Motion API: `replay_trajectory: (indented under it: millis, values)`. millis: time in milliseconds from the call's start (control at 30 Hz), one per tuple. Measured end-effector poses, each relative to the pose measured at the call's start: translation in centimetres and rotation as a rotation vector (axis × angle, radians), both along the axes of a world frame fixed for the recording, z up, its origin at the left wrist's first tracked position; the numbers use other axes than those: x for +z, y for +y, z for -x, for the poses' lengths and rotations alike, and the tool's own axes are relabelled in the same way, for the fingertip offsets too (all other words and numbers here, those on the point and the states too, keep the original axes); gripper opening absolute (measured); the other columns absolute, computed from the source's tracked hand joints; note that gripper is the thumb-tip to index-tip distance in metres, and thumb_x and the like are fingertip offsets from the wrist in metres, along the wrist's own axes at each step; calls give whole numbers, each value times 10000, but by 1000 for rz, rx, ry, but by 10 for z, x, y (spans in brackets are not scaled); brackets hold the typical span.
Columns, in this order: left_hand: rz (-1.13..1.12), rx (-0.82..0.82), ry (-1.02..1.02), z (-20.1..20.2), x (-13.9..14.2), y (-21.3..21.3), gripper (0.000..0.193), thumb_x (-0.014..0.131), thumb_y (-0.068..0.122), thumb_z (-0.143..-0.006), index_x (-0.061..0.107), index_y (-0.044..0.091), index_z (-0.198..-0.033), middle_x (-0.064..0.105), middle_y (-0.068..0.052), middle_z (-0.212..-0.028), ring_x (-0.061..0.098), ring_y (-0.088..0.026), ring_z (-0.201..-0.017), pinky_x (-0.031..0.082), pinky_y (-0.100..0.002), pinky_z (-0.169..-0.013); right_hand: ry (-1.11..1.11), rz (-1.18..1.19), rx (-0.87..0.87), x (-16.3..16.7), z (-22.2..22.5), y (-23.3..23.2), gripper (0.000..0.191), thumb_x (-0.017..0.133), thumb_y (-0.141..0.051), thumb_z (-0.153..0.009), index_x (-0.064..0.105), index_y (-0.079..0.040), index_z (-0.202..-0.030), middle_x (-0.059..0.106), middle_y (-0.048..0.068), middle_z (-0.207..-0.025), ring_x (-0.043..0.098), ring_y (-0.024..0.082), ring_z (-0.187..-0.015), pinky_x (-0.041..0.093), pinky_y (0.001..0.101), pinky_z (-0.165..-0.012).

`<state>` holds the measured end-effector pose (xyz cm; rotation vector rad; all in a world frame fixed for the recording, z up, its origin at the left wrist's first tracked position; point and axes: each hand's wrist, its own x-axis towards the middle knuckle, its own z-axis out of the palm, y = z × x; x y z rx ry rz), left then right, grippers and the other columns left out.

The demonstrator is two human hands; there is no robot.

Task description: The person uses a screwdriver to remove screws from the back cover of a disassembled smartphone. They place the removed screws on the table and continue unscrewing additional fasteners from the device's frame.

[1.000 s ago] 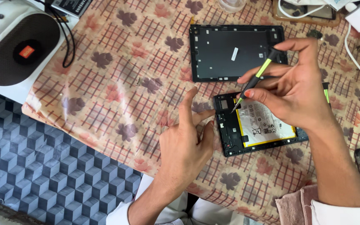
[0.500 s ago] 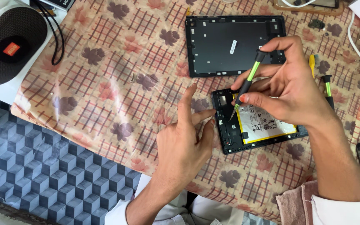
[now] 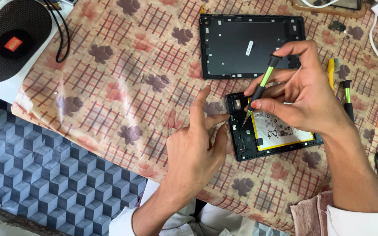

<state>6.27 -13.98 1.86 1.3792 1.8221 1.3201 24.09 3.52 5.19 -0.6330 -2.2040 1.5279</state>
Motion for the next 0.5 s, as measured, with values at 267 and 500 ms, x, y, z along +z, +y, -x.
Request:
replay_trajectory:
  millis: [267, 500]
  values:
    - [12, -8, -7, 0, 1, 0, 739, 676, 59, -879, 306, -31, -1513, 821, -4, -963, 716, -157, -521, 531, -309, -451, 0, -17, -42, 3, -2, -1, 761, 732, 133, -884, 235, -119, -1402, 735, 244, -1080, 764, 221, -909, 644, 280, -771]
    - [-12, -13, 4, 0, 0, -1, 733, 679, 59, -889, 309, -26, -1517, 820, -11, -977, 743, -167, -581, 549, -307, -483, -30, -98, -109, 2, 1, -3, 765, 762, 129, -888, 254, -107, -1410, 731, 227, -1071, 766, 238, -942, 653, 285, -789]
